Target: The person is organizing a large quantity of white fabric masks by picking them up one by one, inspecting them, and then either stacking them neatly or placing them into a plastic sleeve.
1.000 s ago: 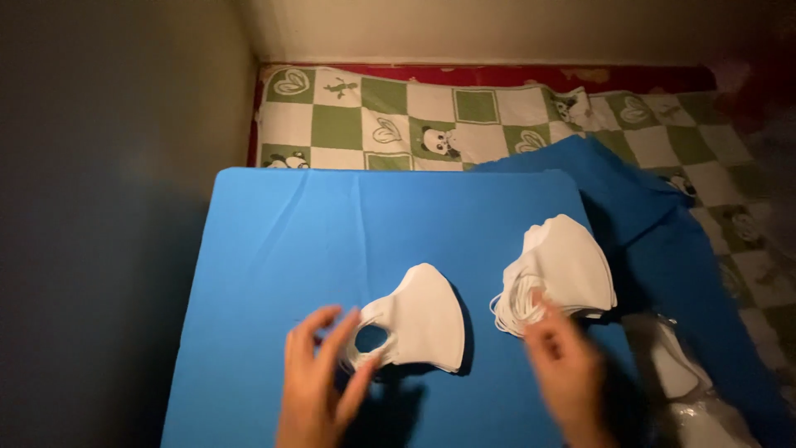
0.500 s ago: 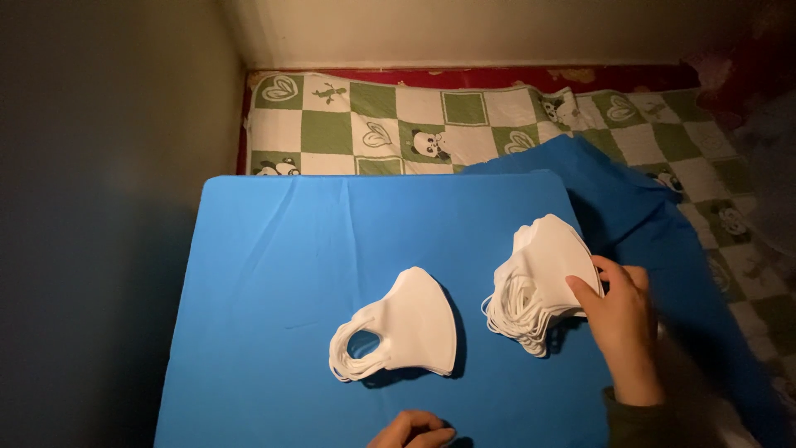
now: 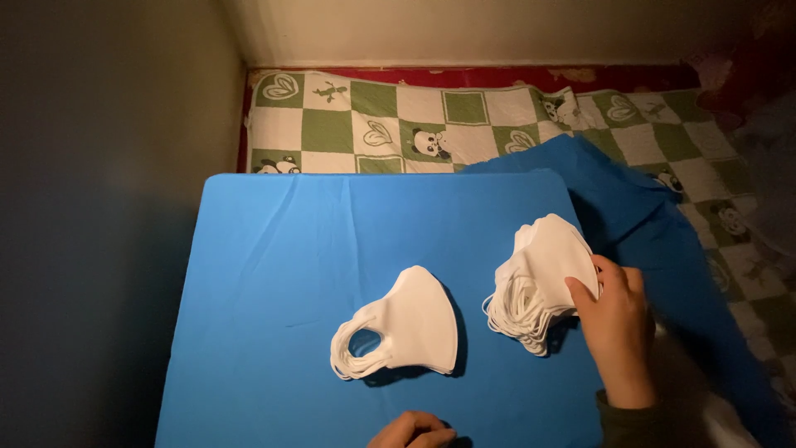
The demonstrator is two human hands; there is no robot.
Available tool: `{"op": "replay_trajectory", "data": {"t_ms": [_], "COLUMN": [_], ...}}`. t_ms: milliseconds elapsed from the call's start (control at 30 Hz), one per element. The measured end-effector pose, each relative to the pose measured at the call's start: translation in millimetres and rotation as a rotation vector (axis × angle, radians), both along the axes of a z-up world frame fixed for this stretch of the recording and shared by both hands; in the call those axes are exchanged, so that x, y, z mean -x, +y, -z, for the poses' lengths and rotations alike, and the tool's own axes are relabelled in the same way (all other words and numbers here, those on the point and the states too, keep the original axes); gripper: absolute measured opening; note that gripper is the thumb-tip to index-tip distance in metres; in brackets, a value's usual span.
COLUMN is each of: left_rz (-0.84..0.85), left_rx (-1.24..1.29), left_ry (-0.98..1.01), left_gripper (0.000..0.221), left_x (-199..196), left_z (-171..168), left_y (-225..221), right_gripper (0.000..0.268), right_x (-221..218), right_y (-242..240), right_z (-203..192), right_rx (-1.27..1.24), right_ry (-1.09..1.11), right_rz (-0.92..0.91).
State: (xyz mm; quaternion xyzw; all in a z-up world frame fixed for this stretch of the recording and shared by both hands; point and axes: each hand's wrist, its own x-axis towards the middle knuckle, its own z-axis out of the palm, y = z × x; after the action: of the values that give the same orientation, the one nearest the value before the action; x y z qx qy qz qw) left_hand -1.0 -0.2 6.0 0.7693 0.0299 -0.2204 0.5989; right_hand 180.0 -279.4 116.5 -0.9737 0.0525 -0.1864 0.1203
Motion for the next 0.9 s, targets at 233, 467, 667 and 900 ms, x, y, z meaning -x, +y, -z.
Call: {"op": "replay_trajectory", "data": {"t_ms": [233, 467, 667, 900], "left_rz": [0.177, 0.074, -0.045, -0.18], "left_rx": [0.065, 0.045, -0.013, -0.058], "left_ry": [0.014, 0.252, -0.536, -0.846], "left_gripper": [0.024, 0.021, 0.011, 0.072], "left_x": [-4, -12, -10, -60], "left_z": [9, -23, -75, -172], "left_y": [5, 6, 28, 69], "right_gripper": [0.038, 0.02, 0.022, 0.039], "right_x": [-4, 10, 50, 81], "right_y": [-15, -12, 6, 33], "right_z": [11, -17, -46, -49], "right_rx": [-0.039, -0.461, -0.804, -1.033], "right_ry": [-0.022, 0.049, 0.069, 0.265], "right_rz": [-0.025, 0.034, -0.092, -0.137]}}
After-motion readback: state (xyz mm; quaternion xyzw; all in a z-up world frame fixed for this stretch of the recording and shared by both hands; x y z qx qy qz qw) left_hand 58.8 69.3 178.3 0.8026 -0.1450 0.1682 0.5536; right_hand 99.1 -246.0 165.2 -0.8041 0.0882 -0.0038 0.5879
